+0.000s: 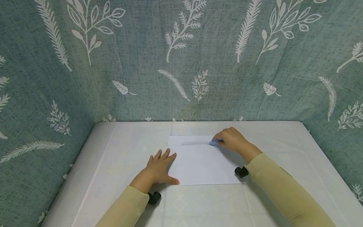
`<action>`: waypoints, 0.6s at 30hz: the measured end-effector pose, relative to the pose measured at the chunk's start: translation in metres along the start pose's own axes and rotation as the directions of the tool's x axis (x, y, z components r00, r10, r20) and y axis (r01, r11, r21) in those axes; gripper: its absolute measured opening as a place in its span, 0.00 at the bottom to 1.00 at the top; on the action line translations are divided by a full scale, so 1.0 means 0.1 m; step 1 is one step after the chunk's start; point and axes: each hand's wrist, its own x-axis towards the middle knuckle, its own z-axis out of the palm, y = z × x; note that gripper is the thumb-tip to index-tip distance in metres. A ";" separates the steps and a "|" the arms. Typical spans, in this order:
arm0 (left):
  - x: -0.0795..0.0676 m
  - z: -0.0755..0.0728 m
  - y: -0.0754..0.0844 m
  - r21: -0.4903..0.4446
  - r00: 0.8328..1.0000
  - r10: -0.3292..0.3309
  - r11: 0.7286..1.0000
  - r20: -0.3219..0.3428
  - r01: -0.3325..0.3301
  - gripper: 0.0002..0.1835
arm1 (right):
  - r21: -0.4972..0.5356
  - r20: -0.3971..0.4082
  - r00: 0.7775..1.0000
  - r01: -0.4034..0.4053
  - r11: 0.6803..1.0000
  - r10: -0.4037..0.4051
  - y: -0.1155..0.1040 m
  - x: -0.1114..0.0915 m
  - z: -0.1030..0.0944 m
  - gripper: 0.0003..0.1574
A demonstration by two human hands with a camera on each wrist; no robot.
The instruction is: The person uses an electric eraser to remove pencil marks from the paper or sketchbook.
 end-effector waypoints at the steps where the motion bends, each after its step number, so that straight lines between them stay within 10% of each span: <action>1: 0.00 0.00 0.00 -0.002 1.000 -0.001 1.000 -0.001 0.001 0.62 | -0.002 0.002 1.000 -0.004 1.000 0.004 0.00 0.00 -0.01 0.13; 18: 0.00 0.00 0.00 0.000 1.000 -0.009 1.000 0.003 0.009 0.62 | 0.006 0.038 0.999 -0.016 1.000 0.016 -0.04 -0.03 -0.08 0.14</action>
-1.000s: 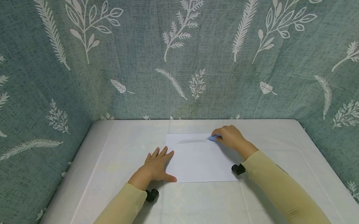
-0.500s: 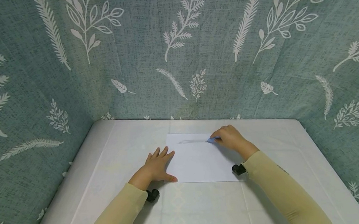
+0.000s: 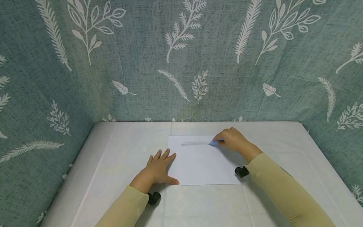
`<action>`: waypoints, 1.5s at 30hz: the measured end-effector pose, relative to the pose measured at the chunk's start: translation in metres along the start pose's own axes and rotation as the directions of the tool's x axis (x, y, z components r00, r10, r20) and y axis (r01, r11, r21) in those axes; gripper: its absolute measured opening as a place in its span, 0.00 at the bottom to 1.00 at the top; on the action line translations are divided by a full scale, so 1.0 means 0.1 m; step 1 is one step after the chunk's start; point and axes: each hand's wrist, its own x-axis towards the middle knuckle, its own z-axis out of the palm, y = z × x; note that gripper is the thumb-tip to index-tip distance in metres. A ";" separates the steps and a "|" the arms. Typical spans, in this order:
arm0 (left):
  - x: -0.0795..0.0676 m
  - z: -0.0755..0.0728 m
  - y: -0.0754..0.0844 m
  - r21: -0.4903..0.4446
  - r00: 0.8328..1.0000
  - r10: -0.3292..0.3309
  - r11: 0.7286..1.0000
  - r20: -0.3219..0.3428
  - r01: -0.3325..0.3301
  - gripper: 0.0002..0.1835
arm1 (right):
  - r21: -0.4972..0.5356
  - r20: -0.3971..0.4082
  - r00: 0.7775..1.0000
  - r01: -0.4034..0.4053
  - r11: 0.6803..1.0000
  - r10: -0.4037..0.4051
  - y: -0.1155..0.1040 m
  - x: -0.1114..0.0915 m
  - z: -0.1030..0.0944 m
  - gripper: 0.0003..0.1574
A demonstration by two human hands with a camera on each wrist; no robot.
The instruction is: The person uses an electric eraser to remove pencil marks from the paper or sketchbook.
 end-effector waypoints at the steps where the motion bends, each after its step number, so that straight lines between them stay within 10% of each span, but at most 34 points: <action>1: 0.00 0.00 0.00 0.000 1.000 -0.001 1.000 0.000 0.001 0.62 | 0.009 0.003 1.000 -0.001 1.000 0.001 0.00 0.00 0.00 0.14; 45: 0.00 0.01 0.00 -0.023 1.000 0.001 1.000 -0.010 -0.001 0.61 | 0.305 0.150 0.977 -0.190 0.933 0.150 0.15 0.14 -0.07 0.14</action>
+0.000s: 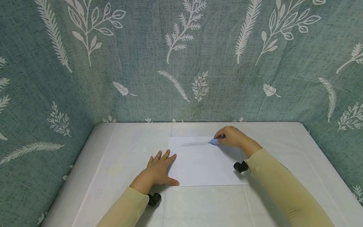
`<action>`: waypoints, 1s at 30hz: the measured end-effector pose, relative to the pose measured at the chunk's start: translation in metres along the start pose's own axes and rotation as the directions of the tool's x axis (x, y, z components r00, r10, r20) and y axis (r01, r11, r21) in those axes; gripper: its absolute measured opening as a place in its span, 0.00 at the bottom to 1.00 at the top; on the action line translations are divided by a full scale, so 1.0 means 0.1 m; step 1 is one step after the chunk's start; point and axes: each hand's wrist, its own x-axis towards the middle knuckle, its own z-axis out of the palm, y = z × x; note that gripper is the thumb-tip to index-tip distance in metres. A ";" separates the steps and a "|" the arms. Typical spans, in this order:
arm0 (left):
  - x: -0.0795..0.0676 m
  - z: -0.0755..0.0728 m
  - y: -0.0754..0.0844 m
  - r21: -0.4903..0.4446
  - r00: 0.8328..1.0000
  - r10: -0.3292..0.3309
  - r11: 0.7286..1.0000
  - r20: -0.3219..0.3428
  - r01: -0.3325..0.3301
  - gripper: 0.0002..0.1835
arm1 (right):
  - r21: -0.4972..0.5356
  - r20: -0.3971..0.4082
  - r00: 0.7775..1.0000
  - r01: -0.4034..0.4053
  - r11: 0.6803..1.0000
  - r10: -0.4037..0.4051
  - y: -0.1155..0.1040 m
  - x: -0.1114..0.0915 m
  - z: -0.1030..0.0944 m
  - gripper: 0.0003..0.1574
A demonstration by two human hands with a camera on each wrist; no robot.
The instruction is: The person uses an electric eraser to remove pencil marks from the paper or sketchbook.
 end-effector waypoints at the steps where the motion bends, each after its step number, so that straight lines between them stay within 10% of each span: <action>1: 0.00 0.00 0.00 -0.002 1.000 0.000 1.000 0.000 0.000 0.61 | 0.005 -0.006 1.000 -0.002 1.000 0.002 0.00 0.00 0.00 0.14; 30: 0.01 -0.01 0.01 0.021 1.000 0.012 1.000 0.002 -0.012 0.62 | -0.034 0.011 1.000 0.017 0.999 -0.017 -0.03 -0.03 0.02 0.11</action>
